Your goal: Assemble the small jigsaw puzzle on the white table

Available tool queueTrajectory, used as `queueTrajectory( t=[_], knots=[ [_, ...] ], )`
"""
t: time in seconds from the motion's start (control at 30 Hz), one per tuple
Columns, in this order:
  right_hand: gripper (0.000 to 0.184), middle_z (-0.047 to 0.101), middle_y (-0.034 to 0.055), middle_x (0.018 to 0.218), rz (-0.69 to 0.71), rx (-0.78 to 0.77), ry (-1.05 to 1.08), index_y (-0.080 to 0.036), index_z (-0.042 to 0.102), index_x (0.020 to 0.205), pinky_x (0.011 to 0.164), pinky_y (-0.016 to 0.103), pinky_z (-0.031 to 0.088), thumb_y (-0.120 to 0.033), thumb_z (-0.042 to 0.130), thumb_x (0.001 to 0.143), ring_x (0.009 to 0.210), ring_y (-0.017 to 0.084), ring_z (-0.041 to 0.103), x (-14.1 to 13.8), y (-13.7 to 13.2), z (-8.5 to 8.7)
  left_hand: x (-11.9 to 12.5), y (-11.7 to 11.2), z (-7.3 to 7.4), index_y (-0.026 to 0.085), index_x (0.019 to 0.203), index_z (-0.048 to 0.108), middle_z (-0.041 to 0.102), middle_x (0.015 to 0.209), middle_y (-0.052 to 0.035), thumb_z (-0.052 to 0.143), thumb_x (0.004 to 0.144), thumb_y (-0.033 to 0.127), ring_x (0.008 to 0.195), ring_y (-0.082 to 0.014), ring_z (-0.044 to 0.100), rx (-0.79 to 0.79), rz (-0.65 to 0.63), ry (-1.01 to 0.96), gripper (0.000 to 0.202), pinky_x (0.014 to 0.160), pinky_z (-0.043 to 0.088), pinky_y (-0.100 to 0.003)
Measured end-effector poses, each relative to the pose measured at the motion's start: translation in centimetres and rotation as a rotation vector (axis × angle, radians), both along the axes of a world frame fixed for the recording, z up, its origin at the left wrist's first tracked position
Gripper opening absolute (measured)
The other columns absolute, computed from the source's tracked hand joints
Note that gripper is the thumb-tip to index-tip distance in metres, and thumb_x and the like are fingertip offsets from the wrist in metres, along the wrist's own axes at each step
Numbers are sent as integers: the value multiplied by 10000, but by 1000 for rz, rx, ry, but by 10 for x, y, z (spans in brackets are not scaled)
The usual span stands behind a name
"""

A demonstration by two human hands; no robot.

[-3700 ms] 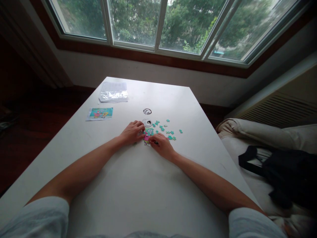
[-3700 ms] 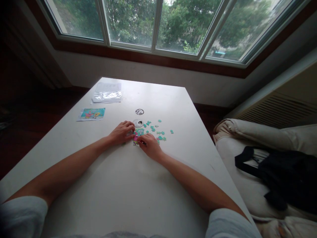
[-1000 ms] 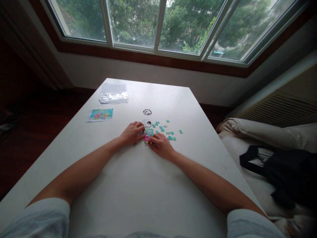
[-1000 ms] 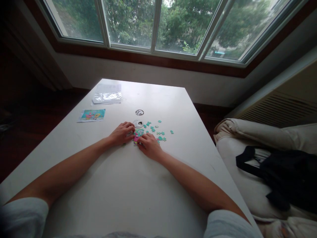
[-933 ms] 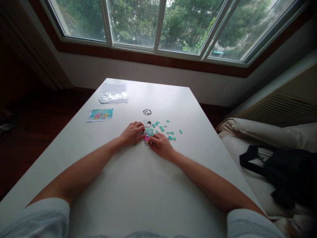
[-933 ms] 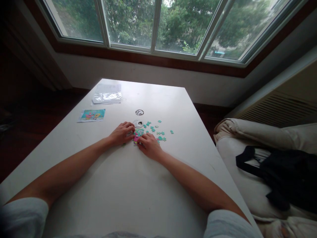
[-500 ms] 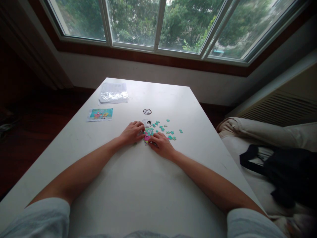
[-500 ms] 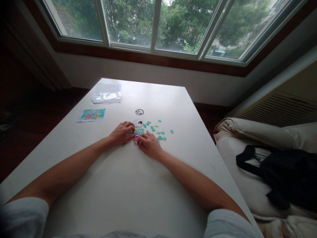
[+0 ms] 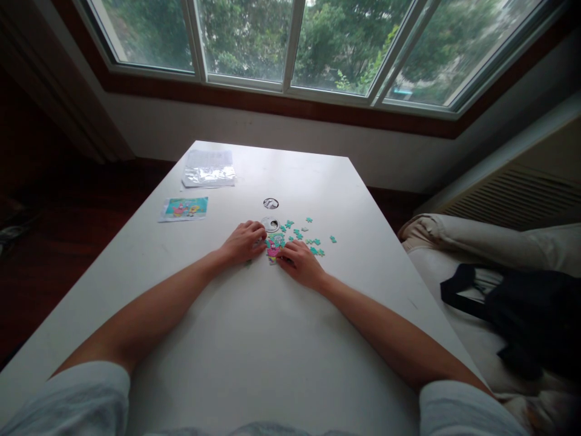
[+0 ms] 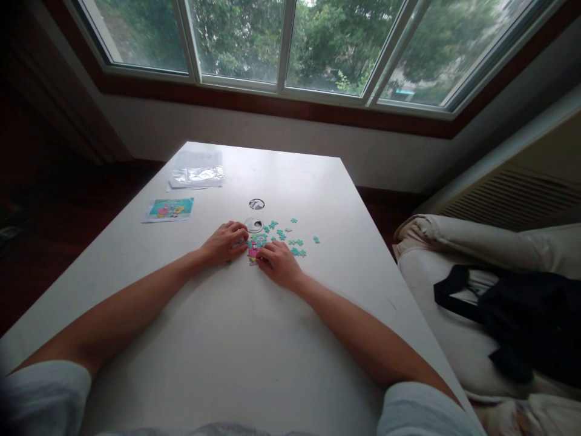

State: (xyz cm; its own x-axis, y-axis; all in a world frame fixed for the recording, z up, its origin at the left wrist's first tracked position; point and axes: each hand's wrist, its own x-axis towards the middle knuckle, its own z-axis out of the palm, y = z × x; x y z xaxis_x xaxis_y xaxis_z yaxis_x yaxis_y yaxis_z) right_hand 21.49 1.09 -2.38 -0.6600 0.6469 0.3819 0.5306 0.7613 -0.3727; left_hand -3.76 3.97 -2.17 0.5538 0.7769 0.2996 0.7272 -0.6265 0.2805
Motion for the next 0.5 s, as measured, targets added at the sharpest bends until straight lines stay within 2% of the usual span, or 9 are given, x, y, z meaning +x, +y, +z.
queueTrajectory(
  t=[0.5],
  knots=[
    [168, 627, 51, 850, 2, -15, 6, -222, 660, 880, 856, 364, 391, -292, 579, 1009, 871, 216, 510, 0, 2, 1, 0, 0, 0, 248, 1014, 635, 626, 1217, -77, 606, 918, 325, 1165, -268, 541, -18, 11, -22, 127, 1020, 448, -448]
  ],
)
